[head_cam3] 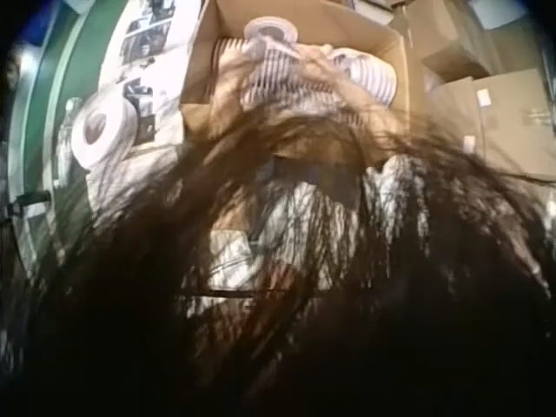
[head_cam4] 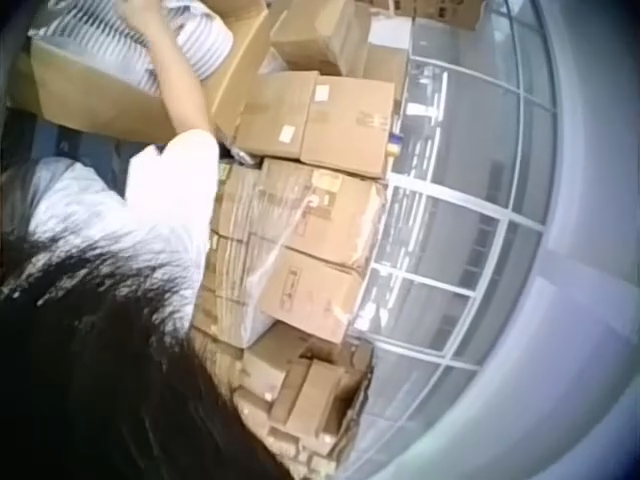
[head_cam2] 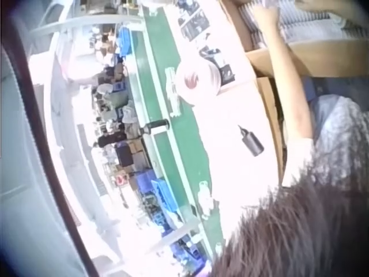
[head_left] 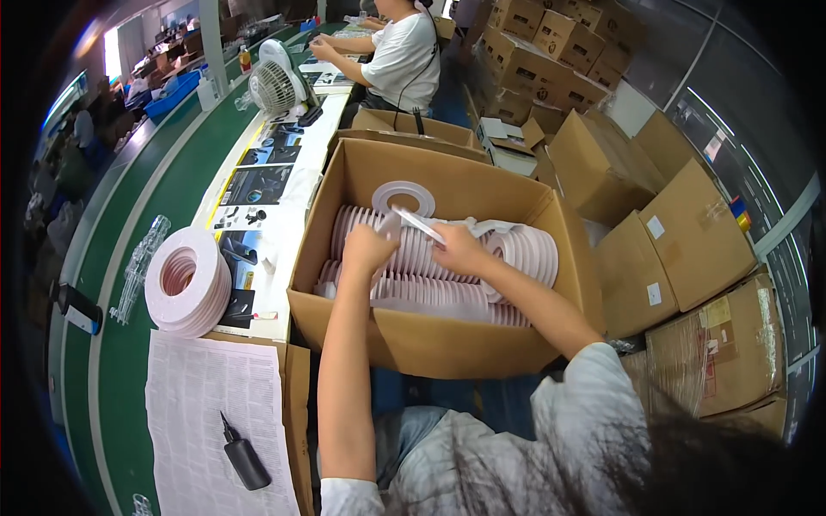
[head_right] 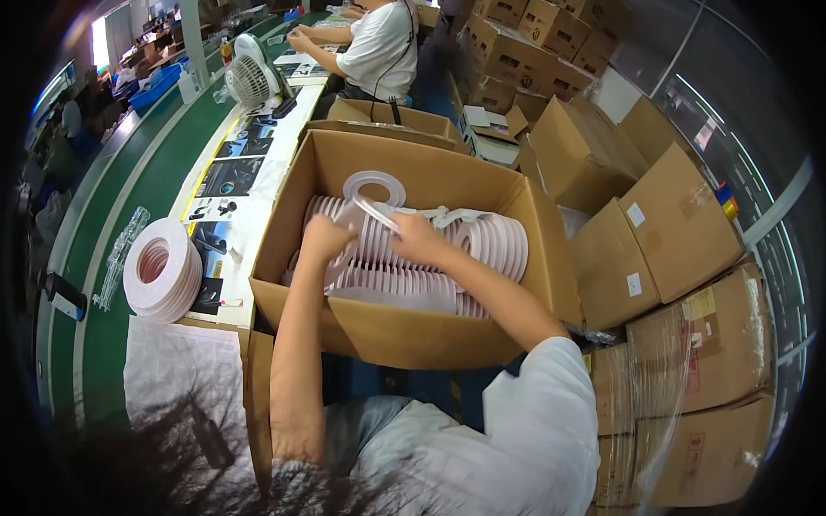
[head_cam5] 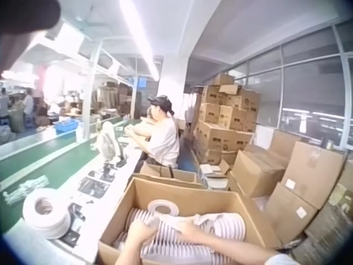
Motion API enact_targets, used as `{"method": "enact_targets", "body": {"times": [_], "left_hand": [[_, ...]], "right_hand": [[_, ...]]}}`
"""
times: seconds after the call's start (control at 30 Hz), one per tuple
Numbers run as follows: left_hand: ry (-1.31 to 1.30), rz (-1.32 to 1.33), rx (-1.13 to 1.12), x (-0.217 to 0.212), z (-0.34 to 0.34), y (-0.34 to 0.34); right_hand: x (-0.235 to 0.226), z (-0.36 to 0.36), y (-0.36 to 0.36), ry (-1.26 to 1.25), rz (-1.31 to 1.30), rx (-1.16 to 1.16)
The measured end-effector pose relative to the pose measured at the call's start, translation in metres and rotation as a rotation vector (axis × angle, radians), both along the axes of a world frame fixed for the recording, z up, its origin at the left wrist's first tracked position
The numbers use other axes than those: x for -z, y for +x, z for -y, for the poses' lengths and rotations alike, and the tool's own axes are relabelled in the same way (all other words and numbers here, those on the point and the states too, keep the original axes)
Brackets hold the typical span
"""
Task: Sorting and stacking circular white plastic components from a cardboard box onto a workbench in an assembly line.
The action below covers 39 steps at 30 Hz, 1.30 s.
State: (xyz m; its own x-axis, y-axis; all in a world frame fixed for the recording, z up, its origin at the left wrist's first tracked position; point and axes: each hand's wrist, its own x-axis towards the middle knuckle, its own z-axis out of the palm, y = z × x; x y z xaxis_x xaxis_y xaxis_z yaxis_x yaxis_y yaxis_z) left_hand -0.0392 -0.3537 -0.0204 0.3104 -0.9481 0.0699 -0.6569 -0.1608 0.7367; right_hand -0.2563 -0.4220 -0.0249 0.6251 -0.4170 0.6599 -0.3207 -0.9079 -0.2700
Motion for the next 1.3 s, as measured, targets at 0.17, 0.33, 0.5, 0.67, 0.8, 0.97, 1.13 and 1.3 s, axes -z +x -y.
{"method": "enact_targets", "body": {"times": [0.17, 0.33, 0.5, 0.67, 0.8, 0.97, 1.13, 1.3], "left_hand": [[-0.016, -0.125, 0.035, -0.005, 0.002, -0.008], [-0.015, -0.122, 0.116, -0.002, 0.000, -0.005], [0.073, -0.028, 0.184, 0.000, -0.003, 0.001], [-0.115, -0.385, 0.124, -0.011, 0.001, -0.007], [-0.103, -0.152, 0.150, -0.007, -0.004, -0.006], [0.065, -0.175, 0.113, -0.022, -0.004, -0.007], [0.040, -0.288, 0.129, -0.015, -0.003, -0.011], [-0.057, -0.248, 0.116, -0.006, -0.001, -0.006]], "right_hand": [[-0.015, 0.003, -0.021, 0.150, 0.334, 0.498], [-0.029, -0.007, -0.023, 0.419, 0.652, 0.506], [-0.027, -0.016, -0.042, 0.000, -0.013, 0.013], [-0.012, -0.006, -0.037, 0.027, -0.045, 0.129], [-0.039, -0.009, -0.041, 0.567, 0.804, 0.455], [-0.022, -0.007, -0.040, 0.166, 0.242, 0.224], [-0.019, -0.022, -0.038, 0.424, 0.574, 0.663], [-0.040, -0.020, -0.017, 0.343, 0.917, 0.600]]}}
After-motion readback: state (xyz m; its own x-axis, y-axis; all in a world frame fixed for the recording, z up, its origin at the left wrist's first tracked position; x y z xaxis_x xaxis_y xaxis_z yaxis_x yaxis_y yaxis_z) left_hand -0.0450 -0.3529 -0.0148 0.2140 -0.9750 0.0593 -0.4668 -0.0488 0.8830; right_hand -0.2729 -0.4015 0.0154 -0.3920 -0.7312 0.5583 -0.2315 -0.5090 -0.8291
